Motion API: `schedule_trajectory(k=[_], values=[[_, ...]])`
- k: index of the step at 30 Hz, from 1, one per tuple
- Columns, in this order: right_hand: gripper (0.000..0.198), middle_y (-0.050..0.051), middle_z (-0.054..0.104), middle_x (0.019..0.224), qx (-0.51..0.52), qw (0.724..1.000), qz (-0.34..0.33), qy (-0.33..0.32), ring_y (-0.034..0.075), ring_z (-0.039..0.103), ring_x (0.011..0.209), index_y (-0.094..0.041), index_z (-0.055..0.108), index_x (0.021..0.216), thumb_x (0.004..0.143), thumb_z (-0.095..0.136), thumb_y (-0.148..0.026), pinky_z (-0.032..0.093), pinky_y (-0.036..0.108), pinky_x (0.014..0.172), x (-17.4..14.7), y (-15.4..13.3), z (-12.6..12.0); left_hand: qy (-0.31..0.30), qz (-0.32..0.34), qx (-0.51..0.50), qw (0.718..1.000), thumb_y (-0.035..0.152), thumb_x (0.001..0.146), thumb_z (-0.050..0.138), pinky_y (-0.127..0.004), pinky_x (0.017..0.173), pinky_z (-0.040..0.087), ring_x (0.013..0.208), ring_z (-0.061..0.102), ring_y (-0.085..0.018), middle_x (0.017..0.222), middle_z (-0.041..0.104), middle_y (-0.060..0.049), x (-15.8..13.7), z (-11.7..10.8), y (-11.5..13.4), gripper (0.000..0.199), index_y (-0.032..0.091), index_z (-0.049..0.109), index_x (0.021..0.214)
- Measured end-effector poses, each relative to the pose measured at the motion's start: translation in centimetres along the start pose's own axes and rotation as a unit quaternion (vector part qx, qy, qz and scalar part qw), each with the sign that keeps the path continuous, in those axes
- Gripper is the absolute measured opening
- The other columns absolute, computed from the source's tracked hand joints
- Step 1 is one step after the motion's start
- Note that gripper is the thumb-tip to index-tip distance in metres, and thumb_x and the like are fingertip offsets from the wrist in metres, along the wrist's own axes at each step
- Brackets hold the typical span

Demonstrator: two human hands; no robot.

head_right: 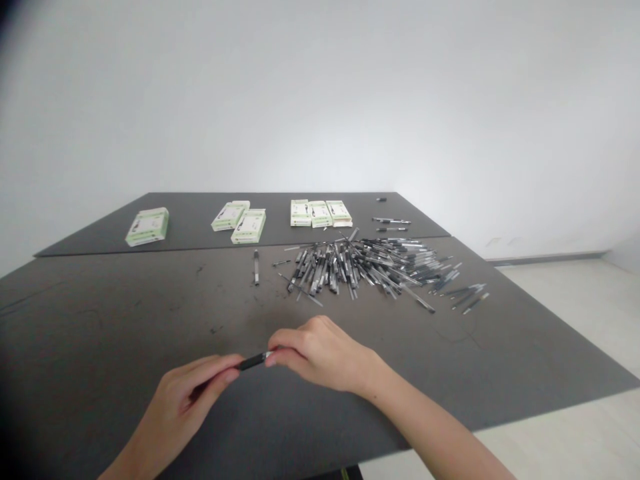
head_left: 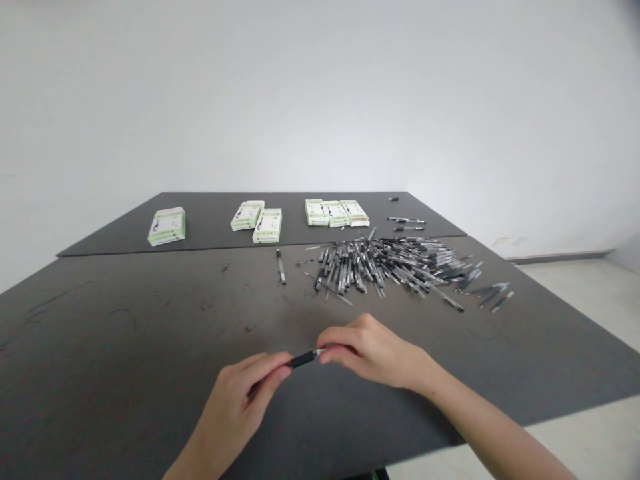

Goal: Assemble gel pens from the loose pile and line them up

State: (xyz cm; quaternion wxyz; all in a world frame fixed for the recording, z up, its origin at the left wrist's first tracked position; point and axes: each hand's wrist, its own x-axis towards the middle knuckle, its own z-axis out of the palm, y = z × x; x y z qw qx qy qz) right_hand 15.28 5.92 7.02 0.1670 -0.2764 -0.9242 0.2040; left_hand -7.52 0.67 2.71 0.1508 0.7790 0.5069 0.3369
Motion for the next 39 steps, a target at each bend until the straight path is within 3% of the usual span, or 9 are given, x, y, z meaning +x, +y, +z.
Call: schedule_trajectory(k=[6, 11, 15, 20, 24, 26, 31, 35, 39], values=[[0.025, 0.003, 0.06, 0.065, -0.046, 0.999, 0.014, 0.008, 0.011, 0.054, 0.055, -0.016, 0.057, 0.087, 0.094, 0.036, -0.027, 0.032, 0.022, 0.055, -0.2, 0.1, 1.3, 0.009, 0.048, 0.056, 0.997, 0.03, 0.088, 0.048, -0.015, 0.057, 0.049, 0.061, 0.065, -0.008, 0.073, 0.07, 0.003, 0.0, 0.2, -0.4, 0.021, 0.024, 0.067, 0.094], [0.021, -0.004, 0.047, 0.056, 0.072, 0.994, 0.082, 0.024, 0.008, 0.042, 0.05, -0.017, 0.054, 0.072, 0.089, 0.042, -0.019, 0.031, 0.019, 0.052, 0.2, 0.8, 2.6, 0.02, 0.114, 0.169, 0.979, 0.029, 0.091, 0.043, -0.019, 0.059, 0.05, 0.06, 0.065, -0.009, 0.075, 0.069, 0.002, 0.0, 0.7, -0.8, 0.024, 0.022, 0.064, 0.098], [0.024, -0.006, 0.039, 0.048, 0.199, 0.96, 0.197, 0.001, 0.006, 0.038, 0.047, -0.016, 0.047, 0.058, 0.08, 0.043, -0.009, 0.029, 0.017, 0.049, 0.8, 1.1, 3.6, 0.019, 0.132, 0.196, 0.972, 0.029, 0.092, 0.039, -0.021, 0.06, 0.049, 0.059, 0.063, -0.01, 0.073, 0.068, 0.001, 0.0, 0.9, -0.7, 0.027, 0.023, 0.065, 0.099], [0.028, -0.009, 0.036, 0.038, 0.26, 0.926, 0.263, -0.072, 0.006, 0.034, 0.032, -0.018, 0.047, 0.066, 0.09, 0.035, -0.025, 0.028, 0.017, 0.039, 0.1, 1.4, 3.7, 0.006, 0.13, 0.223, 0.966, 0.03, 0.092, 0.039, -0.022, 0.057, 0.047, 0.058, 0.063, -0.012, 0.069, 0.066, 0.002, 0.3, 1.1, -0.3, 0.026, 0.024, 0.064, 0.096], [0.035, -0.001, 0.054, 0.051, 0.011, 0.97, 0.242, 0.035, 0.011, 0.052, 0.043, -0.017, 0.057, 0.08, 0.095, 0.03, -0.035, 0.032, 0.02, 0.047, -0.8, 1.8, 0.4, 0.018, 0.117, 0.232, 0.966, 0.032, 0.092, 0.037, -0.023, 0.053, 0.046, 0.054, 0.063, -0.012, 0.07, 0.066, 0.003, 0.4, 1.0, -0.1, 0.027, 0.026, 0.062, 0.099], [0.034, 0.004, 0.062, 0.061, -0.145, 0.962, 0.211, 0.094, 0.015, 0.059, 0.055, -0.018, 0.059, 0.097, 0.096, 0.029, -0.036, 0.034, 0.023, 0.053, 0.1, 2.0, -2.0, 0.033, 0.106, 0.23, 0.967, 0.033, 0.093, 0.036, -0.023, 0.052, 0.046, 0.053, 0.064, -0.013, 0.072, 0.068, 0.002, 0.2, 0.8, -0.2, 0.028, 0.024, 0.062, 0.097], [0.033, 0.015, 0.067, 0.085, -0.339, 0.929, 0.147, -0.036, 0.027, 0.064, 0.084, -0.017, 0.053, 0.117, 0.095, 0.035, -0.035, 0.042, 0.031, 0.064, 7.9, 3.4, -5.1, 0.058, 0.078, 0.201, 0.975, 0.033, 0.093, 0.033, -0.023, 0.052, 0.046, 0.054, 0.066, -0.013, 0.074, 0.071, 0.002, -0.1, 0.8, -0.1, 0.027, 0.022, 0.058, 0.088], [0.027, 0.016, 0.064, 0.1, -0.339, 0.925, 0.131, -0.112, 0.025, 0.06, 0.098, -0.01, 0.06, 0.104, 0.085, 0.057, -0.03, 0.045, 0.032, 0.077, 14.4, 5.8, -3.4, 0.064, 0.048, 0.171, 0.982, 0.03, 0.093, 0.033, -0.022, 0.049, 0.043, 0.049, 0.063, -0.011, 0.064, 0.068, 0.006, -0.4, 0.7, -0.1, 0.024, 0.023, 0.054, 0.083], [0.03, 0.009, 0.058, 0.11, -0.34, 0.916, 0.149, -0.154, 0.02, 0.058, 0.096, -0.012, 0.056, 0.11, 0.087, 0.054, -0.032, 0.048, 0.039, 0.081, 16.9, 8.0, -1.7, 0.066, 0.012, 0.147, 0.987, 0.029, 0.093, 0.034, -0.021, 0.047, 0.04, 0.047, 0.061, -0.01, 0.058, 0.063, 0.007, -0.8, 0.4, -0.1, 0.024, 0.024, 0.052, 0.079]])
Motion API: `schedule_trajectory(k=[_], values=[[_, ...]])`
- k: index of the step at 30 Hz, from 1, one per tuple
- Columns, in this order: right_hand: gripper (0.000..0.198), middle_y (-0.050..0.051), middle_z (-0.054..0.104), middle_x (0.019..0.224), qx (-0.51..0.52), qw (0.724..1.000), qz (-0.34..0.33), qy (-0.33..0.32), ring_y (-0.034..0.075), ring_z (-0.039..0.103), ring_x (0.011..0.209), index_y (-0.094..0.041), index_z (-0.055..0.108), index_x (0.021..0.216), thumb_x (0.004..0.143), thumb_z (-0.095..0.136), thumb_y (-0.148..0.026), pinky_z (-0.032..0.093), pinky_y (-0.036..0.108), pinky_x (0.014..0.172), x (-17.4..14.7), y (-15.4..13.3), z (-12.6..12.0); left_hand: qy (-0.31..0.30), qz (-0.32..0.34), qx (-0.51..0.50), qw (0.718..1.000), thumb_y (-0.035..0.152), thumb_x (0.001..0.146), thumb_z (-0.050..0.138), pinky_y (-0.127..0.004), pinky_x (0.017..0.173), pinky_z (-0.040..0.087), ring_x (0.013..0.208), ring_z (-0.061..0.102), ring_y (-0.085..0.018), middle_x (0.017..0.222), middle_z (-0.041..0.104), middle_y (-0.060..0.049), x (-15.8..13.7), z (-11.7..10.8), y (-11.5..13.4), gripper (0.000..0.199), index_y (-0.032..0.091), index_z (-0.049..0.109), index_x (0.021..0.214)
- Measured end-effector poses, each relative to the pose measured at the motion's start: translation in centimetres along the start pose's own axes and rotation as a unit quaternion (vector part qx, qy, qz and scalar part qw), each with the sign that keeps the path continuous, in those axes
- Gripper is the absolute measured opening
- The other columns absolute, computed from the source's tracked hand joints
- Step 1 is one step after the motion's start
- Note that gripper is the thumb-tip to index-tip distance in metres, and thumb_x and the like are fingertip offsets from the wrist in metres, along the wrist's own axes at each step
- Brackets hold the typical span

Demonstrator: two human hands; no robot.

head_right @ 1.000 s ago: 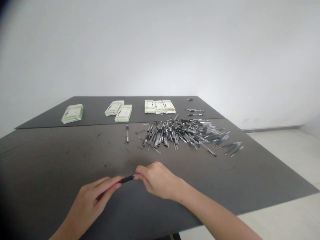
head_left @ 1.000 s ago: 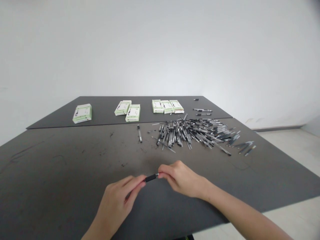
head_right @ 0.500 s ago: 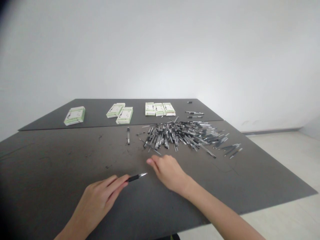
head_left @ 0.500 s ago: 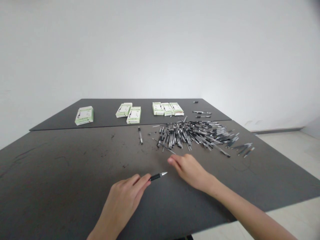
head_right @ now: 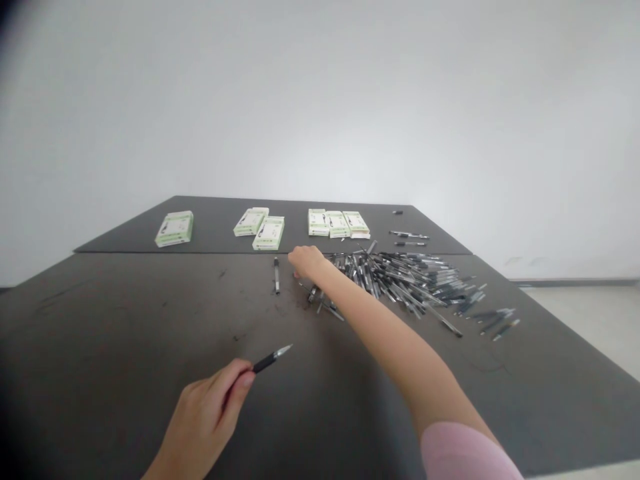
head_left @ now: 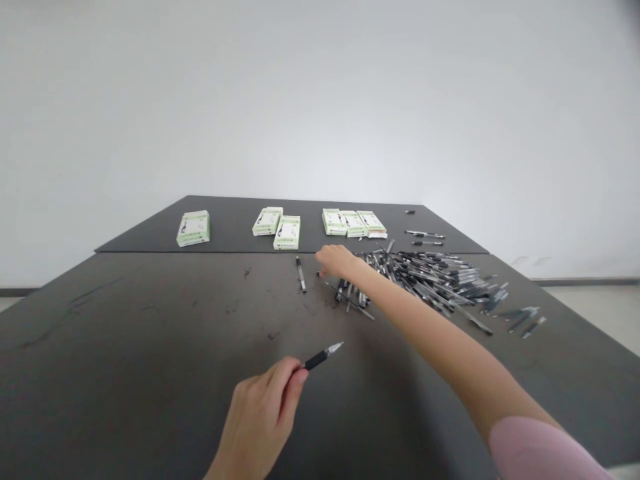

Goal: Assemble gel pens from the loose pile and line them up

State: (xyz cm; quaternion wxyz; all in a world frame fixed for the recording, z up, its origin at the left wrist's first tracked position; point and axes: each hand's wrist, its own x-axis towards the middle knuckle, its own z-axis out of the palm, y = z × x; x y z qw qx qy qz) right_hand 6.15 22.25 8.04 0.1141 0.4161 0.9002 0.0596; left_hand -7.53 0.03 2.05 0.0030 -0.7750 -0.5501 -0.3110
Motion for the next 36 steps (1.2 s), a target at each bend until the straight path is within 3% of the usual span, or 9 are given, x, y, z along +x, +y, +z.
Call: schedule_trajectory(k=[8, 15, 19, 20, 24, 26, 28, 31, 36], values=[[0.032, 0.009, 0.056, 0.114, 0.045, 0.999, 0.005, -0.019, 0.02, 0.057, 0.097, -0.014, 0.053, 0.114, 0.087, 0.054, -0.031, 0.049, 0.039, 0.081, 0.5, -0.1, 1.5, 0.012, -0.059, -0.033, 0.998, 0.029, 0.093, 0.035, -0.021, 0.047, 0.038, 0.047, 0.059, -0.01, 0.058, 0.061, 0.007, -0.1, 0.0, 0.1, 0.023, 0.023, 0.052, 0.078], [0.023, 0.013, 0.063, 0.101, 0.164, 0.984, 0.011, 0.064, 0.021, 0.061, 0.092, -0.01, 0.059, 0.101, 0.087, 0.054, -0.028, 0.048, 0.035, 0.078, -1.2, -0.5, 0.7, 0.017, -0.097, -0.061, 0.993, 0.031, 0.092, 0.036, -0.02, 0.048, 0.039, 0.05, 0.061, -0.01, 0.06, 0.063, 0.006, 0.0, -0.1, 0.1, 0.025, 0.023, 0.054, 0.077], [0.033, 0.005, 0.067, 0.072, 0.293, 0.944, 0.026, 0.148, 0.013, 0.064, 0.057, -0.014, 0.047, 0.111, 0.096, 0.028, -0.036, 0.046, 0.022, 0.051, -5.9, -1.3, -0.4, 0.04, -0.118, -0.077, 0.989, 0.033, 0.093, 0.033, -0.018, 0.051, 0.042, 0.053, 0.062, -0.01, 0.062, 0.065, 0.005, 0.4, -0.1, 0.3, 0.028, 0.022, 0.055, 0.079], [0.036, 0.0, 0.064, 0.063, 0.362, 0.916, 0.033, 0.173, 0.01, 0.058, 0.043, -0.016, 0.043, 0.112, 0.096, 0.02, -0.04, 0.041, 0.019, 0.042, -7.5, -1.7, -0.6, 0.044, -0.12, -0.081, 0.989, 0.033, 0.093, 0.033, -0.018, 0.051, 0.042, 0.053, 0.062, -0.01, 0.062, 0.065, 0.005, 0.6, -0.1, 0.5, 0.029, 0.022, 0.056, 0.079], [0.026, -0.012, 0.045, 0.036, 0.787, 0.557, 0.008, 0.266, 0.005, 0.031, 0.021, -0.02, 0.045, 0.091, 0.089, 0.042, -0.046, 0.023, 0.014, 0.028, -13.0, -4.0, -0.2, 0.048, -0.114, -0.094, 0.988, 0.034, 0.092, 0.035, -0.017, 0.056, 0.044, 0.059, 0.063, -0.01, 0.064, 0.065, 0.004, 1.2, 0.2, 1.6, 0.029, 0.022, 0.057, 0.079], [0.022, -0.013, 0.042, 0.033, 0.861, 0.44, 0.006, 0.255, 0.003, 0.023, 0.02, -0.02, 0.046, 0.085, 0.087, 0.049, -0.042, 0.02, 0.013, 0.028, -14.7, -5.2, 0.5, 0.052, -0.115, -0.098, 0.987, 0.034, 0.092, 0.034, -0.017, 0.056, 0.043, 0.059, 0.063, -0.01, 0.06, 0.063, 0.004, 1.4, 0.4, 2.2, 0.029, 0.021, 0.057, 0.079], [0.02, -0.013, 0.042, 0.034, 0.898, 0.371, 0.024, 0.236, 0.001, 0.02, 0.021, -0.019, 0.047, 0.081, 0.087, 0.051, -0.038, 0.019, 0.012, 0.027, -15.5, -6.1, 1.3, 0.056, -0.117, -0.101, 0.986, 0.032, 0.092, 0.034, -0.017, 0.054, 0.042, 0.054, 0.061, -0.01, 0.058, 0.061, 0.005, 1.6, 0.8, 2.8, 0.03, 0.021, 0.057, 0.077], [0.02, -0.011, 0.045, 0.035, 0.921, 0.307, 0.049, 0.233, 0.001, 0.018, 0.022, -0.019, 0.048, 0.079, 0.089, 0.05, -0.036, 0.016, 0.012, 0.027, -16.0, -6.9, 2.5, 0.05, -0.112, -0.106, 0.987, 0.031, 0.092, 0.034, -0.017, 0.053, 0.041, 0.053, 0.06, -0.009, 0.06, 0.063, 0.005, 1.8, 1.3, 3.5, 0.03, 0.021, 0.056, 0.075], [0.022, -0.012, 0.036, 0.03, 0.938, 0.263, 0.056, 0.22, 0.002, 0.014, 0.023, -0.019, 0.051, 0.081, 0.091, 0.046, -0.037, 0.014, 0.012, 0.027, -16.0, -7.5, 3.2, 0.043, -0.104, -0.108, 0.988, 0.031, 0.092, 0.035, -0.017, 0.054, 0.041, 0.056, 0.062, -0.009, 0.063, 0.064, 0.005, 2.1, 1.7, 3.8, 0.028, 0.022, 0.055, 0.076]])
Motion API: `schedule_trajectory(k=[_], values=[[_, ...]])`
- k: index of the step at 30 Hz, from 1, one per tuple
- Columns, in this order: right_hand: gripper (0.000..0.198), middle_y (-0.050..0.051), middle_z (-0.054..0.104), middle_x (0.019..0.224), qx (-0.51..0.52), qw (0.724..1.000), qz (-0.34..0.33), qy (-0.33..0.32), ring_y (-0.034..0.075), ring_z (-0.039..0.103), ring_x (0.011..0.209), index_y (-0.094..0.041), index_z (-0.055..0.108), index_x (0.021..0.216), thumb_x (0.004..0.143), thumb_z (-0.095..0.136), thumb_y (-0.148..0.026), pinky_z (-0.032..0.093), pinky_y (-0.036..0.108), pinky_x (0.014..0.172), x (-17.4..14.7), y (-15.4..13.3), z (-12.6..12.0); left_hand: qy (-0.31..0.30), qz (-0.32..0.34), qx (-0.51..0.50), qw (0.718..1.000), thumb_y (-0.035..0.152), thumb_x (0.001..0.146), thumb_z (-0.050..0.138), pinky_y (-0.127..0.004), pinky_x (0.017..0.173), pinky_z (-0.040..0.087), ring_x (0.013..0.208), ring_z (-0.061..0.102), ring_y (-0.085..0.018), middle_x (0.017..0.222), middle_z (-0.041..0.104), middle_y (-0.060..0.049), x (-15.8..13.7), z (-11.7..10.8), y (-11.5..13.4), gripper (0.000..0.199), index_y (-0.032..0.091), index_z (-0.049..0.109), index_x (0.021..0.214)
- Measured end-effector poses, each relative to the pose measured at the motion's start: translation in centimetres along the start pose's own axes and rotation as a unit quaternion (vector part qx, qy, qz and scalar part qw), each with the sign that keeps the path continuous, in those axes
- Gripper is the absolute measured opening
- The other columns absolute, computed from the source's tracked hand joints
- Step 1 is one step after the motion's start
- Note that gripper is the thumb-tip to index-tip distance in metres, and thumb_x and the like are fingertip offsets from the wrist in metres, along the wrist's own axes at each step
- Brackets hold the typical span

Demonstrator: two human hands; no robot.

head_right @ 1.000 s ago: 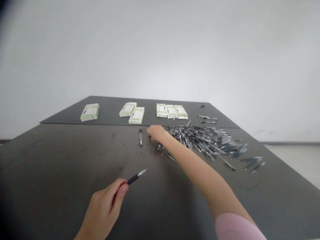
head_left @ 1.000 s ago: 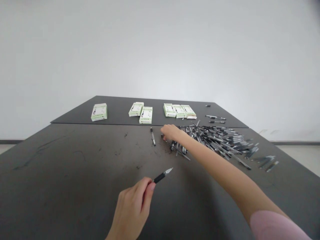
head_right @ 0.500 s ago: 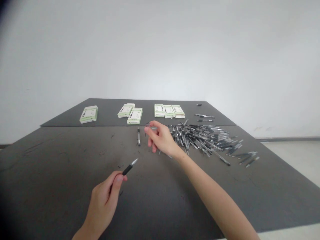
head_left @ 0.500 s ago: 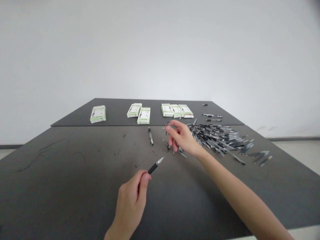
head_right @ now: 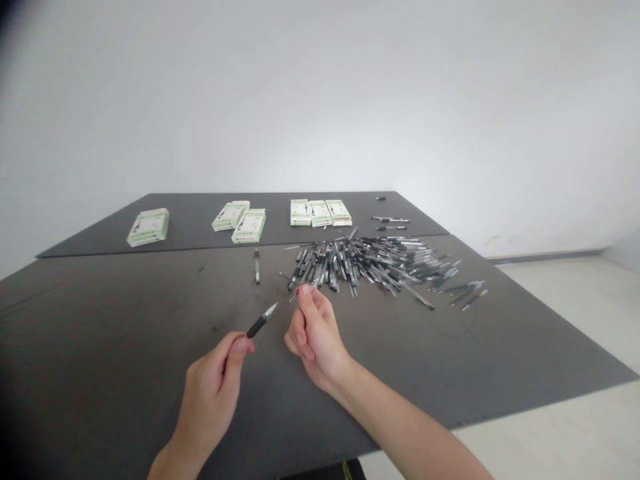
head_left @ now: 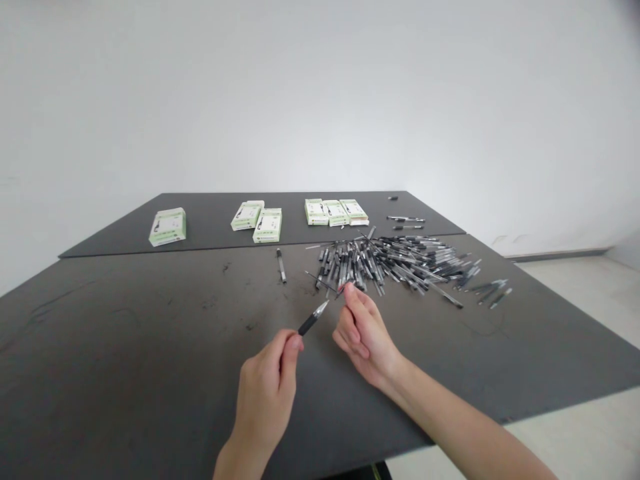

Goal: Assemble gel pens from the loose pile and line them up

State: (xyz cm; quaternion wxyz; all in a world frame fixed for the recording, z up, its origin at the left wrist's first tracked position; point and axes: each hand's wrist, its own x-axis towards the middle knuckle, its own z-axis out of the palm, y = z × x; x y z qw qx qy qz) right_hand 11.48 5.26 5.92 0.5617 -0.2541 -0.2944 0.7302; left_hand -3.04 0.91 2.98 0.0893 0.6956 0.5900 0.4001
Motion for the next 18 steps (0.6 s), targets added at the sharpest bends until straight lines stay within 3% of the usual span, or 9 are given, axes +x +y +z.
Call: schedule_trajectory(k=[10, 18], values=[[0.023, -0.012, 0.036, 0.031, 0.012, 1.0, 0.011, 0.004, 0.001, 0.014, 0.024, -0.017, 0.055, 0.082, 0.093, 0.043, -0.034, 0.015, 0.013, 0.03, -0.36, -0.03, 0.53, -0.025, -0.002, 0.004, 1.0, 0.033, 0.092, 0.034, -0.019, 0.053, 0.041, 0.056, 0.063, -0.01, 0.064, 0.065, 0.005, 0.11, 0.51, 0.36, 0.028, 0.022, 0.055, 0.077], [0.022, -0.013, 0.037, 0.032, 0.007, 1.0, 0.011, -0.008, 0.001, 0.015, 0.024, -0.018, 0.054, 0.082, 0.087, 0.053, -0.04, 0.014, 0.015, 0.03, -0.38, 0.03, 0.73, -0.042, -0.004, 0.012, 0.999, 0.032, 0.092, 0.034, -0.02, 0.053, 0.042, 0.056, 0.064, -0.011, 0.064, 0.066, 0.004, 0.11, 0.45, 0.41, 0.028, 0.022, 0.056, 0.078]])
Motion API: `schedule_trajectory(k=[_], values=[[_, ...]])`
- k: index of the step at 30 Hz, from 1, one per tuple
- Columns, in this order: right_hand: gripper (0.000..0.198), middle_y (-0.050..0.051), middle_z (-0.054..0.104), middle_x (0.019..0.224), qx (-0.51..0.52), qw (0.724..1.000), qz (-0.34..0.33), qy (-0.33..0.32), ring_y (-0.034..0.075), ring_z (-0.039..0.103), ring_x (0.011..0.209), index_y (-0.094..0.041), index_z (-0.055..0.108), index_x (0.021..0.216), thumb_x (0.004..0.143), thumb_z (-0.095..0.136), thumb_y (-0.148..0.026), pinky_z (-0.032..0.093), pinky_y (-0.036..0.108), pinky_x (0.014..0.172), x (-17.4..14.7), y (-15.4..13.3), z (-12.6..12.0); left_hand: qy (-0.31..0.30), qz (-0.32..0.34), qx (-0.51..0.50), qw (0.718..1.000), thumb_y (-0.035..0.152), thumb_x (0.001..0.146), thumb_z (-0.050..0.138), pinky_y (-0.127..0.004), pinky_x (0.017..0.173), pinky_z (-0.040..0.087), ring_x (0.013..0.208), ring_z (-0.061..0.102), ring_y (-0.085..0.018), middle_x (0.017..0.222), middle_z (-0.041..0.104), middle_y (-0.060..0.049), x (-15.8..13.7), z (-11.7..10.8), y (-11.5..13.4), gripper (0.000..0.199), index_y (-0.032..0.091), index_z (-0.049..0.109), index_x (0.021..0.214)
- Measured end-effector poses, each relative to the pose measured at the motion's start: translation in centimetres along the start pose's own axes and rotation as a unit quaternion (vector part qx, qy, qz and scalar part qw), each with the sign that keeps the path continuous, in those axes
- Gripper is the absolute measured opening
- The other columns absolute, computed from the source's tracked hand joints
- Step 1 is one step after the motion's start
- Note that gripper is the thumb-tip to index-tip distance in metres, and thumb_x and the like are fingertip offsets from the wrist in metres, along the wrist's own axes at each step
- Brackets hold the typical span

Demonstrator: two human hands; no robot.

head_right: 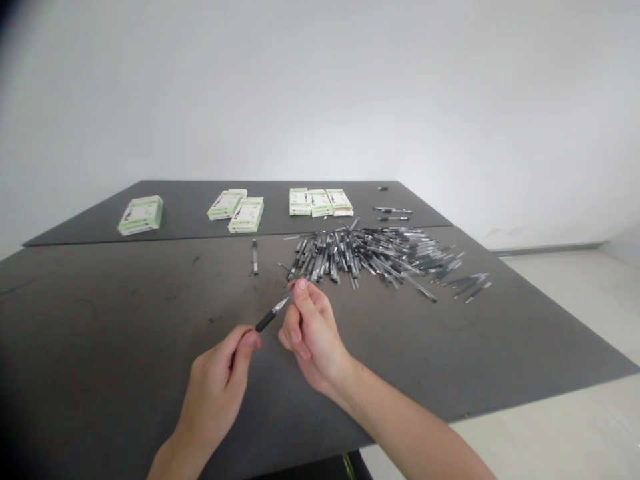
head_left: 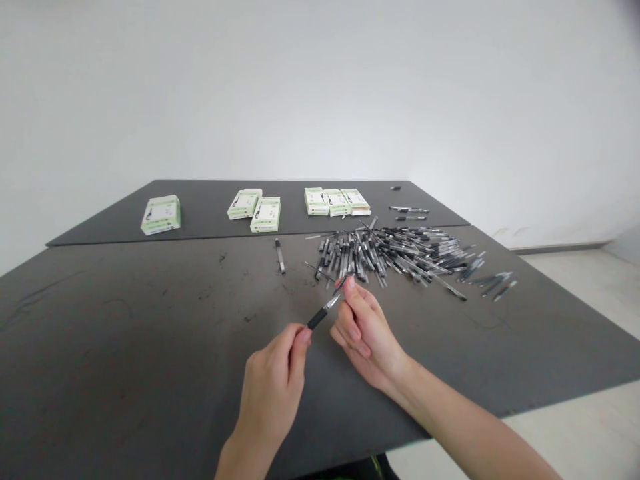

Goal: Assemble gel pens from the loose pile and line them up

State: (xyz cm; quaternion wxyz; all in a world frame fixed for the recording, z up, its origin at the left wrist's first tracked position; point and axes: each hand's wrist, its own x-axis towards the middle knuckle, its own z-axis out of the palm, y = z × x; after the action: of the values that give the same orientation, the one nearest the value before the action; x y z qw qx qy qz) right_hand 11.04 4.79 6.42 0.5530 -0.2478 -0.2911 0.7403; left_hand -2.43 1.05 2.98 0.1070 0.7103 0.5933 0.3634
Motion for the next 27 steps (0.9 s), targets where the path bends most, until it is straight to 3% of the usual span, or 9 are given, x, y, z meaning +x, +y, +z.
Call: schedule_trajectory(k=[21, 27], values=[[0.023, -0.012, 0.044, 0.033, -0.047, 0.999, -0.008, -0.003, 0.001, 0.02, 0.023, -0.019, 0.05, 0.083, 0.086, 0.052, -0.042, 0.016, 0.015, 0.031, -0.5, 0.4, 0.3, -0.021, -0.014, -0.036, 0.999, 0.032, 0.092, 0.034, -0.02, 0.056, 0.042, 0.059, 0.062, -0.011, 0.067, 0.065, 0.003, 0.3, -0.1, 0.2, 0.027, 0.022, 0.054, 0.079], [0.026, -0.012, 0.046, 0.035, -0.131, 0.991, -0.02, -0.023, 0.002, 0.02, 0.021, -0.022, 0.04, 0.084, 0.089, 0.043, -0.047, 0.013, 0.013, 0.026, -0.9, 1.2, 0.4, -0.016, -0.019, -0.047, 0.999, 0.031, 0.092, 0.034, -0.019, 0.052, 0.04, 0.051, 0.057, -0.01, 0.06, 0.061, 0.004, 0.0, -0.2, 0.2, 0.026, 0.021, 0.053, 0.076]])
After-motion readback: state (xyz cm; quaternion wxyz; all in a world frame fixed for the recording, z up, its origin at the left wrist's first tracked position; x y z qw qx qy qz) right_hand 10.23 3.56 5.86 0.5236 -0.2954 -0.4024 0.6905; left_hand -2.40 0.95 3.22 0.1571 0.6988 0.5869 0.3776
